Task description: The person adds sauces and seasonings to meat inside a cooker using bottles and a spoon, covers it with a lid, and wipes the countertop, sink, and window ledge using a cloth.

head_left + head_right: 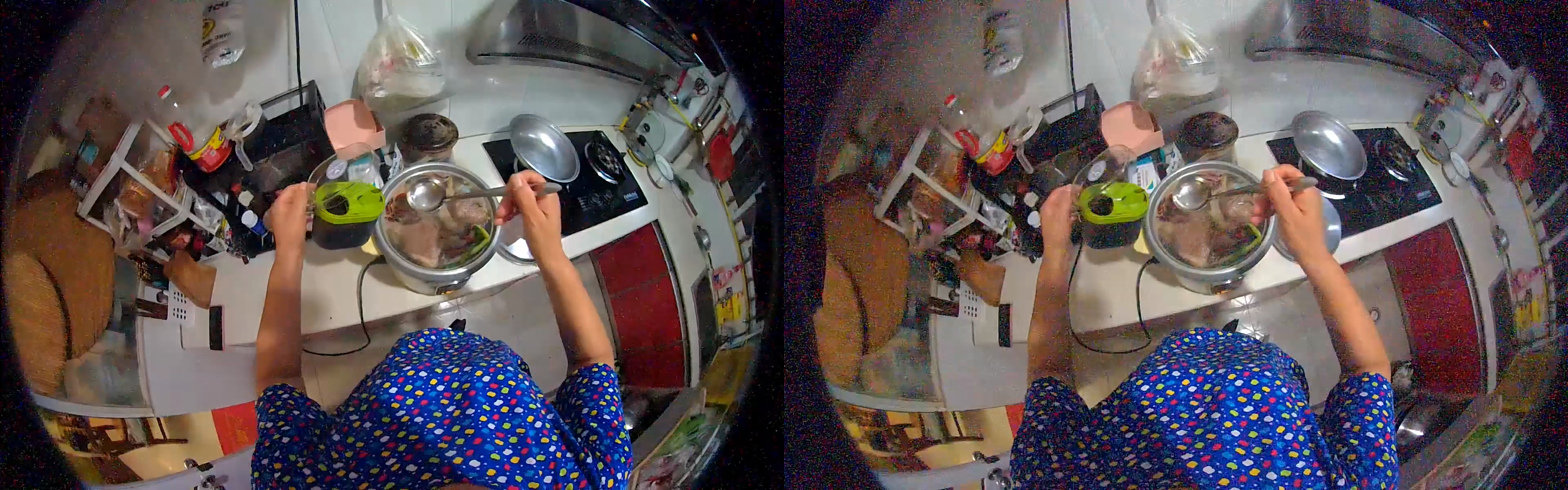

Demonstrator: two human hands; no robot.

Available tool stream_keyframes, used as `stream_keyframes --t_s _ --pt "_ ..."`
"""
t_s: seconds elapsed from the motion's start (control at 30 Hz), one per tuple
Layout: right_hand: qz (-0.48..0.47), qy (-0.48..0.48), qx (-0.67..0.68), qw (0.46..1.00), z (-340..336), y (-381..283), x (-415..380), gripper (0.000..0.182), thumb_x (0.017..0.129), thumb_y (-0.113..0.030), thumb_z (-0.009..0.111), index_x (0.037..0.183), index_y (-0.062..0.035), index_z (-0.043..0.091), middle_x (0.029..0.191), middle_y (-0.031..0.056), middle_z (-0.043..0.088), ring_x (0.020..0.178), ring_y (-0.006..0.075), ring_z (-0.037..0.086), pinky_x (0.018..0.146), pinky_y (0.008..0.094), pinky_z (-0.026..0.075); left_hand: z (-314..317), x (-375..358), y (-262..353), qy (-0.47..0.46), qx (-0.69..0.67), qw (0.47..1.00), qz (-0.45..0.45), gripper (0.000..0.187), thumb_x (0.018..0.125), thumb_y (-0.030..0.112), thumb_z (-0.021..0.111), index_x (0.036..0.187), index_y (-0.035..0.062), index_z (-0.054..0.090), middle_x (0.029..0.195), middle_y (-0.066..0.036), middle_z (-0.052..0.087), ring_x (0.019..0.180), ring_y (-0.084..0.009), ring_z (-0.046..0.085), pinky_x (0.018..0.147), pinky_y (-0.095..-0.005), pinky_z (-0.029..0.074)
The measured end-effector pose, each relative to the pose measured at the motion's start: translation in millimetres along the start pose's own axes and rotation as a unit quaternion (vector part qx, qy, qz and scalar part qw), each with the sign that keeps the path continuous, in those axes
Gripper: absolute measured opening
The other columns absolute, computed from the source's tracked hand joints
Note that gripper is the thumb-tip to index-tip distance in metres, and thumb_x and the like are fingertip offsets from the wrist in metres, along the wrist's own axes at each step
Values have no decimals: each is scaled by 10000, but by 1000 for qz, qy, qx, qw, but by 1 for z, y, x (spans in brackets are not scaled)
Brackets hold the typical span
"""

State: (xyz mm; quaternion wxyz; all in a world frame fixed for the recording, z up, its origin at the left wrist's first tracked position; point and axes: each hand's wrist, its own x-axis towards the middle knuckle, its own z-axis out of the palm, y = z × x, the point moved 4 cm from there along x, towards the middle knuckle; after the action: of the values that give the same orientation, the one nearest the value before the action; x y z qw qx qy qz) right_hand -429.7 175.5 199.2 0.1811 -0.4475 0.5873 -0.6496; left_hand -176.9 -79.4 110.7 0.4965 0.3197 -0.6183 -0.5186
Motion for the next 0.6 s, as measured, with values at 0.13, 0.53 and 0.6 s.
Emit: stream_keyframes --t_s 0.13,0.53,0.6 --pt "-10 7 26 1000 -12 18 -1 235 935 -266 499 853 -46 498 636 34 554 530 92 555 487 238 497 33 1 -1 -43 7 999 29 228 911 196 524 896 -7 626 785 -10 616 706 -60 525 637 -209 417" --pt "29 9 49 998 -2 38 0 243 936 -260 493 842 -37 484 640 48 559 525 107 563 478 240 496 57 23 -7 -62 167 978 108 289 856 312 570 874 33 642 719 -36 636 656 -115 576 619 -266 439" --pt "28 2 39 999 -3 38 1 240 937 -263 488 850 -39 480 649 51 552 527 114 559 487 243 497 58 28 -12 -68 177 978 90 297 846 330 571 879 44 647 729 -52 646 670 -141 595 628 -282 446"
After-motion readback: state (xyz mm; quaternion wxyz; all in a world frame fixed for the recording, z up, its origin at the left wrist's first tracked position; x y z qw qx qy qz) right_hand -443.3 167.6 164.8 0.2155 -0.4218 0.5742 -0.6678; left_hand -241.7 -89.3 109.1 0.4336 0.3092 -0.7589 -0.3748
